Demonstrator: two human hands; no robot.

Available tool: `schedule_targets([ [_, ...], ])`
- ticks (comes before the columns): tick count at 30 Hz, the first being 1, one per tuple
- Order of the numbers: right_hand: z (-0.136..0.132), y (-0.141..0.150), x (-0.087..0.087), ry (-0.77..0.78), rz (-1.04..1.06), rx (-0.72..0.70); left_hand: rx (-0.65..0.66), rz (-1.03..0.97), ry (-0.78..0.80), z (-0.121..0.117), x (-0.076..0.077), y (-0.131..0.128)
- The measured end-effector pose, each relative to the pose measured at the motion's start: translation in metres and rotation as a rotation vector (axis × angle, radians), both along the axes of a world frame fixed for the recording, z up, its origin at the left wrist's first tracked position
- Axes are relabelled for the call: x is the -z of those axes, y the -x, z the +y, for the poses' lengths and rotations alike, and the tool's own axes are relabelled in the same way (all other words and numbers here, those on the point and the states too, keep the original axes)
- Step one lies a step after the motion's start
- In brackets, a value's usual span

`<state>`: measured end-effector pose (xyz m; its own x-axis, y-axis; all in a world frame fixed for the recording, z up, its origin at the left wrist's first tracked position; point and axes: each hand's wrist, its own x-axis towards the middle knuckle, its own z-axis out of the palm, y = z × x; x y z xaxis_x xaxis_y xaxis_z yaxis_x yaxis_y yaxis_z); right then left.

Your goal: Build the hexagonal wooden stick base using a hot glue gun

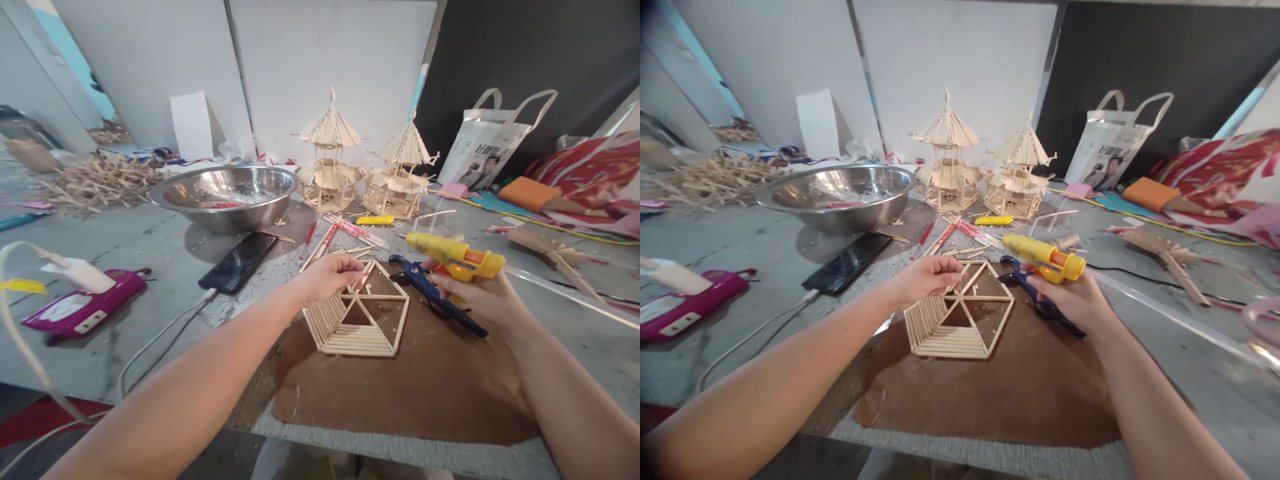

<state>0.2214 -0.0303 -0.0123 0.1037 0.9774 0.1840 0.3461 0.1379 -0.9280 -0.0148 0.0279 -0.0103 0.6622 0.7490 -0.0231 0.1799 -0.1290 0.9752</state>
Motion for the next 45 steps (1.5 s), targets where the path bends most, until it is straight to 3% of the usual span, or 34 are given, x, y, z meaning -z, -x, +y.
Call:
schedule_targets([
  [5, -0.004, 0.006, 0.006, 0.096, 0.020, -0.086, -0.027, 0.023, -0.027, 0.000, -0.001, 0.000],
  [10, -0.002, 0.009, 0.010, 0.074, 0.078, -0.166, -0.065, 0.058, -0.041, -0.001, -0.003, 0.000],
  [35, -0.001, 0.005, 0.016, 0.079, 0.099, -0.140, -0.053, 0.045, -0.025, -0.004, -0.005, -0.002],
  [45, -0.003, 0.007, 0.010, 0.084, 0.089, -0.113, -0.043, 0.033, -0.031, -0.003, -0.003, -0.001],
])
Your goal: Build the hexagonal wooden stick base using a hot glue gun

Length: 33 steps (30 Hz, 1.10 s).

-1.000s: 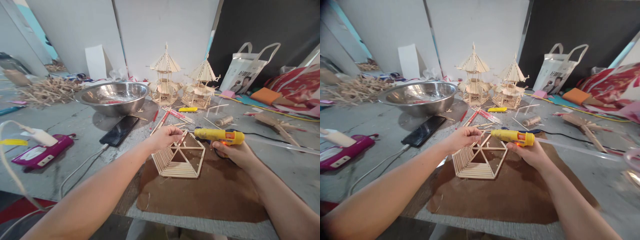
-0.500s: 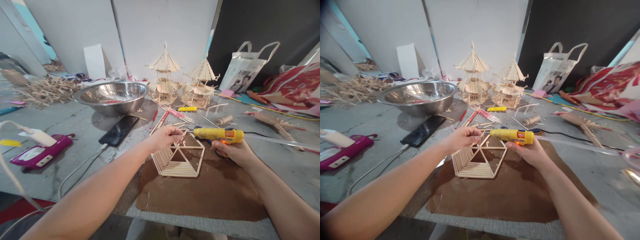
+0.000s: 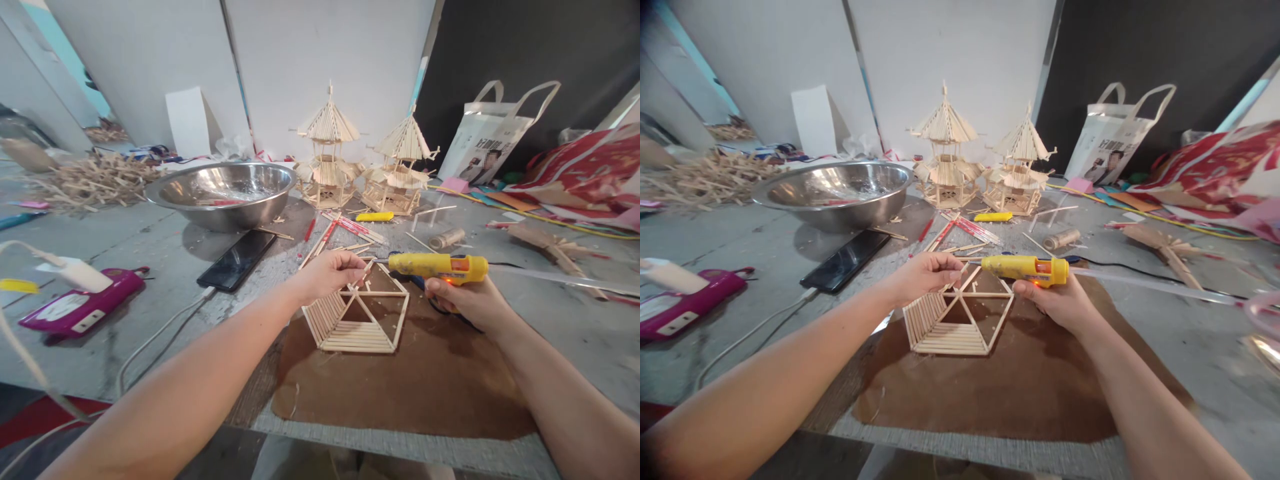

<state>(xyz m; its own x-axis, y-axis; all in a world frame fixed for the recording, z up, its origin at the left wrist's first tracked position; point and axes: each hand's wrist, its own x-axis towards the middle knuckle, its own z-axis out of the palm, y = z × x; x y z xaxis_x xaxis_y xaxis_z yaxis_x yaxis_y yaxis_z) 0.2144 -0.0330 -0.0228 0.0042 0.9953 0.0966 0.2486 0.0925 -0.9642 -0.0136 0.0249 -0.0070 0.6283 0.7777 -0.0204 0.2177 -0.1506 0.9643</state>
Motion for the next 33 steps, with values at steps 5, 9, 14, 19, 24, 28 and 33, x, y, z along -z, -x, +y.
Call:
schedule_targets([
  [5, 0.001, -0.001, 0.001, -0.005, 0.010, -0.014, 0.000, 0.018, 0.004, 0.000, -0.001, 0.000],
  [9, 0.001, 0.001, 0.000, -0.015, 0.000, 0.018, 0.007, 0.018, 0.001, 0.000, -0.001, 0.000],
  [14, 0.001, 0.003, -0.001, -0.041, -0.001, 0.098, -0.021, -0.034, 0.033, 0.001, 0.002, -0.001],
  [19, -0.002, 0.006, -0.004, -0.132, -0.079, 0.027, -0.120, -0.168, 0.156, 0.005, 0.003, 0.001],
  [24, -0.006, 0.012, -0.001, -0.275, -0.278, -0.032, -0.194, -0.294, 0.264, 0.009, 0.002, 0.002],
  [28, -0.008, 0.014, 0.002, -0.385, -0.352, -0.099, -0.180, -0.350, 0.350, 0.006, 0.002, 0.001],
  [33, -0.010, 0.014, 0.001, -0.407, -0.436, -0.103, -0.180, -0.397, 0.396, 0.003, 0.001, -0.001],
])
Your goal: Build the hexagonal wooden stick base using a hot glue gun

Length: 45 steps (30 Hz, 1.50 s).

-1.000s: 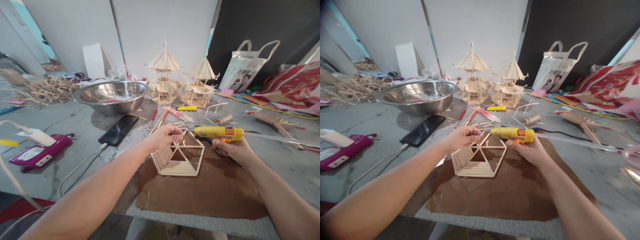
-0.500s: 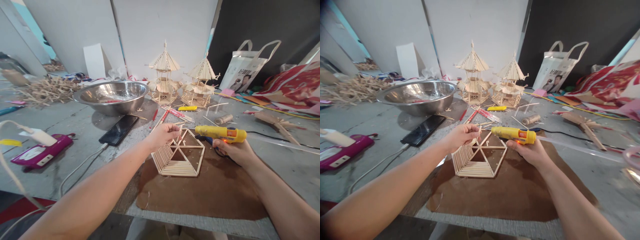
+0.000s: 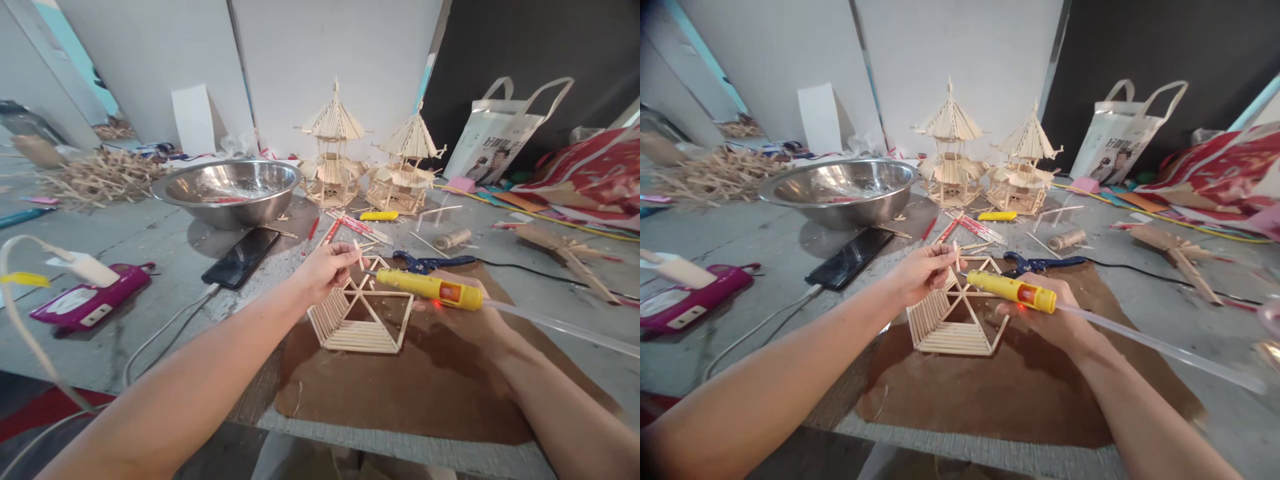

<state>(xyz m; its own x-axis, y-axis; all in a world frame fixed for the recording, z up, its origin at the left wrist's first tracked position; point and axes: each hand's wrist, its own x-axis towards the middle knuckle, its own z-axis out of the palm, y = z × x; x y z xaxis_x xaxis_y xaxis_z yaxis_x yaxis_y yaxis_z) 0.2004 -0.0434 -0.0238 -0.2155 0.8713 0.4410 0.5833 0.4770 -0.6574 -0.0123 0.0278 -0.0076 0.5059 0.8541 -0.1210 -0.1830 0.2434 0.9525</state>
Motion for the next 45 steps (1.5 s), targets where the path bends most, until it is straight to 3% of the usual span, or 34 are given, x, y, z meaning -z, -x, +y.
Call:
schedule_targets([
  [5, 0.0003, 0.0004, -0.0007, -0.061, -0.072, 0.016, -0.002, -0.008, 0.011, -0.0001, -0.0009, -0.0003],
  [45, 0.0001, 0.0012, -0.0011, -0.006, -0.062, 0.039, -0.004, 0.009, -0.008, 0.0004, 0.0006, -0.0002],
])
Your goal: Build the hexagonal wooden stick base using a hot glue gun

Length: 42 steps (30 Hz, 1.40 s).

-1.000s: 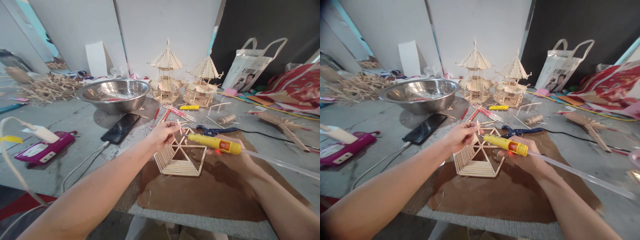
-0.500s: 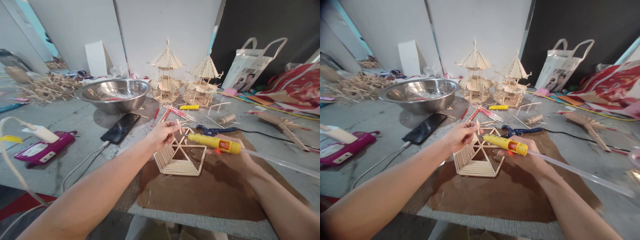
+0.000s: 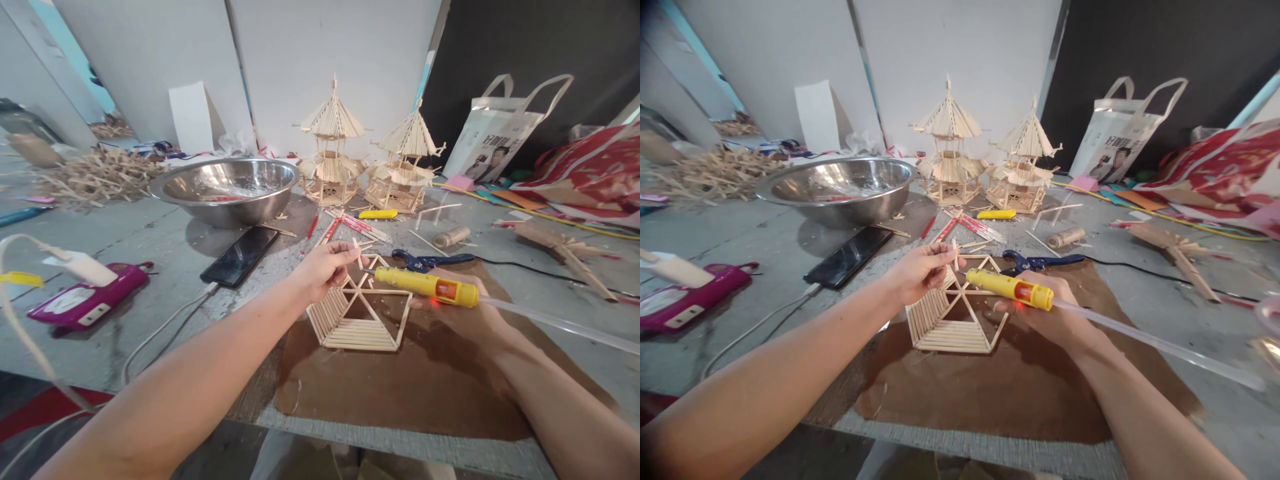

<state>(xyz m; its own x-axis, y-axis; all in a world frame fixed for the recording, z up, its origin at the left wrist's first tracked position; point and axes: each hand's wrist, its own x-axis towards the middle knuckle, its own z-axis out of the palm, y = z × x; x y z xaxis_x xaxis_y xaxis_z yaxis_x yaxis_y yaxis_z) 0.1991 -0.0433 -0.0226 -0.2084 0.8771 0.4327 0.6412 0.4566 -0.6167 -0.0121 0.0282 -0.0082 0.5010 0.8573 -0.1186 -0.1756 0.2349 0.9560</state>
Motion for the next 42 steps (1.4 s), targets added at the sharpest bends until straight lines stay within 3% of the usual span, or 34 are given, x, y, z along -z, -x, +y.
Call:
schedule_targets([
  [25, 0.0012, -0.0015, 0.0006, 0.060, -0.001, 0.023, -0.009, -0.005, -0.009, -0.0008, -0.0016, -0.0001],
  [29, 0.0044, -0.0054, 0.0027, 0.200, 0.086, -0.035, -0.044, 0.018, -0.032, 0.0007, -0.0017, 0.0007],
  [37, 0.0044, -0.0011, -0.0016, 0.723, 0.326, -0.083, -0.039, 0.197, -0.135, 0.0033, -0.0011, 0.0023],
  [42, 0.0050, -0.0022, 0.0015, 0.798, 0.285, -0.117, -0.028, 0.264, -0.163, 0.0016, -0.0016, 0.0015],
])
